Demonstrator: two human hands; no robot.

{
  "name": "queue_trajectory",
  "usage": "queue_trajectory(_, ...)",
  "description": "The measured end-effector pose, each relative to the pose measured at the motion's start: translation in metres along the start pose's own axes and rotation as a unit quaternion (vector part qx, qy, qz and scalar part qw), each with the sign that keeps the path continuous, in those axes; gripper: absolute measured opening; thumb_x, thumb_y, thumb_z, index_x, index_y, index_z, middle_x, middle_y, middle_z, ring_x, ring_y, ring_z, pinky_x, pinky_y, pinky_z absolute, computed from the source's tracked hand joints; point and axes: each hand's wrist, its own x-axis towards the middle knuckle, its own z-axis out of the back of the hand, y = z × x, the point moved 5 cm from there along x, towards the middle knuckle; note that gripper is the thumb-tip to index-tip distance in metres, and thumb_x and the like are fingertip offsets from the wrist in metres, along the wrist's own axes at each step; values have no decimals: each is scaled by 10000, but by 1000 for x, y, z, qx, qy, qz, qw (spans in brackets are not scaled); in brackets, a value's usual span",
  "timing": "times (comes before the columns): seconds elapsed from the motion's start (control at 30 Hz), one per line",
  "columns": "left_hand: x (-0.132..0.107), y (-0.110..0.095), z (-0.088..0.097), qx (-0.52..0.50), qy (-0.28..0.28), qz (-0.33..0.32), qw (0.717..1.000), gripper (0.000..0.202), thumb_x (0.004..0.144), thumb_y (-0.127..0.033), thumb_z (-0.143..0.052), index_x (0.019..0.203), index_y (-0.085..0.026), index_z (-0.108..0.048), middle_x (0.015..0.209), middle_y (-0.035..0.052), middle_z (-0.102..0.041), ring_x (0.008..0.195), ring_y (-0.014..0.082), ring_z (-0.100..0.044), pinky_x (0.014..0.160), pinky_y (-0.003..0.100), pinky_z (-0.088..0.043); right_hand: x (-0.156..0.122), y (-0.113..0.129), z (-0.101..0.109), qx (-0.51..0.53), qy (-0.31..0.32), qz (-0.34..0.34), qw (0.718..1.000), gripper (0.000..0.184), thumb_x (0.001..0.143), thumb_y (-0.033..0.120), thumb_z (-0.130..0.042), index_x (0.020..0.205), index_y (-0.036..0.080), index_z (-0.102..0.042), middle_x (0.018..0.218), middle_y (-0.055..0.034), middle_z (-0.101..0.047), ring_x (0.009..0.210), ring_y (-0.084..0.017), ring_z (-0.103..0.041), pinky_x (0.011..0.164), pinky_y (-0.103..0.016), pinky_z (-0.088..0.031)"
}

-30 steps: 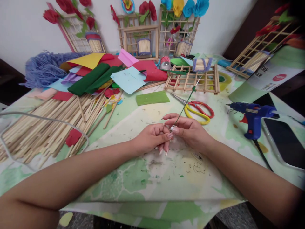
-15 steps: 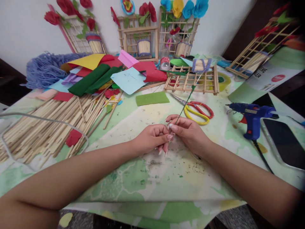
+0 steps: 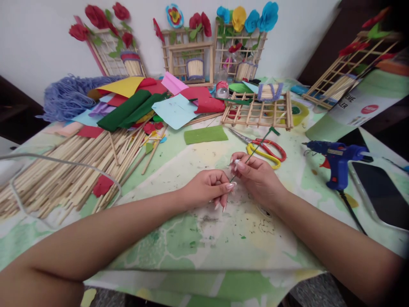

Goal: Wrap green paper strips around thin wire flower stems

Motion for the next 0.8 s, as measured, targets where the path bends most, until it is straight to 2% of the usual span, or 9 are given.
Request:
queue_trajectory(0.07,0,0,0,0,-1,-2,1000,344,749,-437,-680,702,-144,-504,484,-27,-618,348,31,-462,369,133,-339,1,3,3,16,-2,4,1000,131,709,349,-745,730,227,-701,1050,-26,-580,842,-137,-518,758,-295,-430)
queue_trajectory(0.13,0,0,1,1,-4,-3,1000,353,744,-445,-683,701,-144,-503,484,-28,-618,348,30,-462,369,132,-341,3,8,6,38,1,16,999,147,723,355,-730,823,247,-724,1120,-24,-577,854,-135,-523,759,-297,-435)
queue_trajectory(0.27,0,0,0,3,-1,4,1000,367,732,-461,-689,703,-142,-509,481,-30,-616,348,28,-456,369,130,-338,6,11,12,85,-15,24,996,79,694,283,-751,691,225,-698,1041,-4,-566,820,-112,-506,731,-268,-424)
queue_trajectory(0.4,1,1,0,14,2,11,1000,372,729,-468,-689,706,-145,-507,483,-29,-616,353,27,-457,371,127,-335,6,8,14,105,-51,25,993,170,682,257,-757,590,206,-624,896,15,-513,736,-94,-469,678,-253,-400)
queue_trajectory(0.53,1,2,0,22,3,19,1000,372,736,-471,-681,708,-147,-502,481,-28,-615,349,32,-456,374,135,-345,4,9,13,100,-49,51,993,195,673,223,-764,564,192,-606,863,19,-485,716,-88,-454,670,-246,-389)
queue_trajectory(0.73,1,2,-1,22,7,24,999,360,743,-460,-678,705,-145,-507,477,-32,-612,349,28,-454,374,132,-343,9,16,19,116,-41,34,992,118,692,310,-749,743,226,-683,954,-2,-542,789,-116,-484,676,-260,-402)
queue_trajectory(0.8,1,3,0,22,10,26,999,359,743,-461,-676,707,-145,-509,477,-33,-611,349,26,-454,372,128,-338,10,19,23,116,-58,37,991,106,691,288,-743,722,218,-670,922,-3,-543,780,-114,-480,667,-255,-398)
